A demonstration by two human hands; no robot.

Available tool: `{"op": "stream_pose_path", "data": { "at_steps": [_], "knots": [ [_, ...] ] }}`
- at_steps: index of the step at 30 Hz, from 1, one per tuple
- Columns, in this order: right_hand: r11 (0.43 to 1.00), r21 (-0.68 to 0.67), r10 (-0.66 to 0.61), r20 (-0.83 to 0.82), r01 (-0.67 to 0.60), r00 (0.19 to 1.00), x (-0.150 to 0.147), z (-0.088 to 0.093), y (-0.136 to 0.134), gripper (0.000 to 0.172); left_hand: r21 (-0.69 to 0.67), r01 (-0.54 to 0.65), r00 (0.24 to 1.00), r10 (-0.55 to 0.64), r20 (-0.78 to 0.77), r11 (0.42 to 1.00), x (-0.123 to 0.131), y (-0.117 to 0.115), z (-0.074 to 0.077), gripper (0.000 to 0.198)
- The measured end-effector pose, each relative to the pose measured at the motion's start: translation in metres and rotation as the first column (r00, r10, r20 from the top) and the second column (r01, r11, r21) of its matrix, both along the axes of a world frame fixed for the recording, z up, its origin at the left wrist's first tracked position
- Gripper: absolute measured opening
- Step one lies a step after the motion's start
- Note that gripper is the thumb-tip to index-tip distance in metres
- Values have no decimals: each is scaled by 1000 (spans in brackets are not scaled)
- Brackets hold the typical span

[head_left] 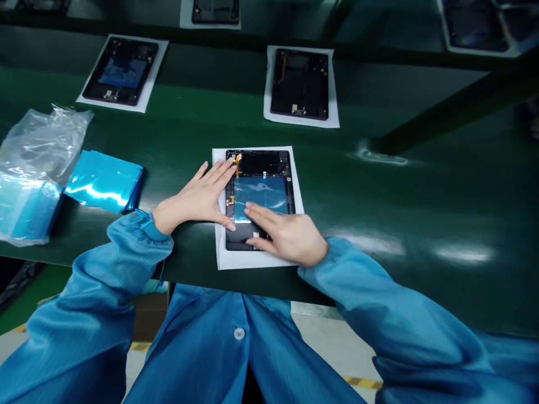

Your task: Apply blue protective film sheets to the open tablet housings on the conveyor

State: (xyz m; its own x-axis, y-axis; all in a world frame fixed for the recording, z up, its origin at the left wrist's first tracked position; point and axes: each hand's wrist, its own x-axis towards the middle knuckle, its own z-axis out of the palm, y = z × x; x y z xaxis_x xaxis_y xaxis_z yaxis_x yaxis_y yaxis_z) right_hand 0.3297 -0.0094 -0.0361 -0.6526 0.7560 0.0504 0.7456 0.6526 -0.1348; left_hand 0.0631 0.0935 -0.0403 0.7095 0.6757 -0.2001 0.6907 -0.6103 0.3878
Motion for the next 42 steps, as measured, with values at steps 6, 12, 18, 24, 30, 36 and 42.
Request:
{"op": "stream_pose_path", "data": {
  "at_steps": [6,12,18,24,30,36,42],
  "knots": [
    [960,48,-279,69,277,958,20,6,16,68,5,-1,1000,1,-15,1000,1,0,2,154],
    [990,51,-132,77,128,988,29,13,-39,74,15,8,1000,-8,-27,1000,2,-1,1,153],
    [944,55,-331,141,326,933,13,7,12,93,25,10,1000,-10,-6,1000,-1,0,0,151],
    [969,47,-246,109,243,963,19,15,-10,89,14,-1,1000,1,-11,1000,0,0,0,152],
    [984,-1,-176,-24,176,984,37,18,-57,79,0,3,1000,-3,1,1000,-2,0,0,150],
    [869,-136,-474,-510,477,718,53,-1,-18,39,49,-111,992,108,61,993,11,15,23,117],
    [789,-206,-568,-605,579,558,46,-26,27,32,288,-323,944,329,28,902,75,52,29,44]
  ]
}}
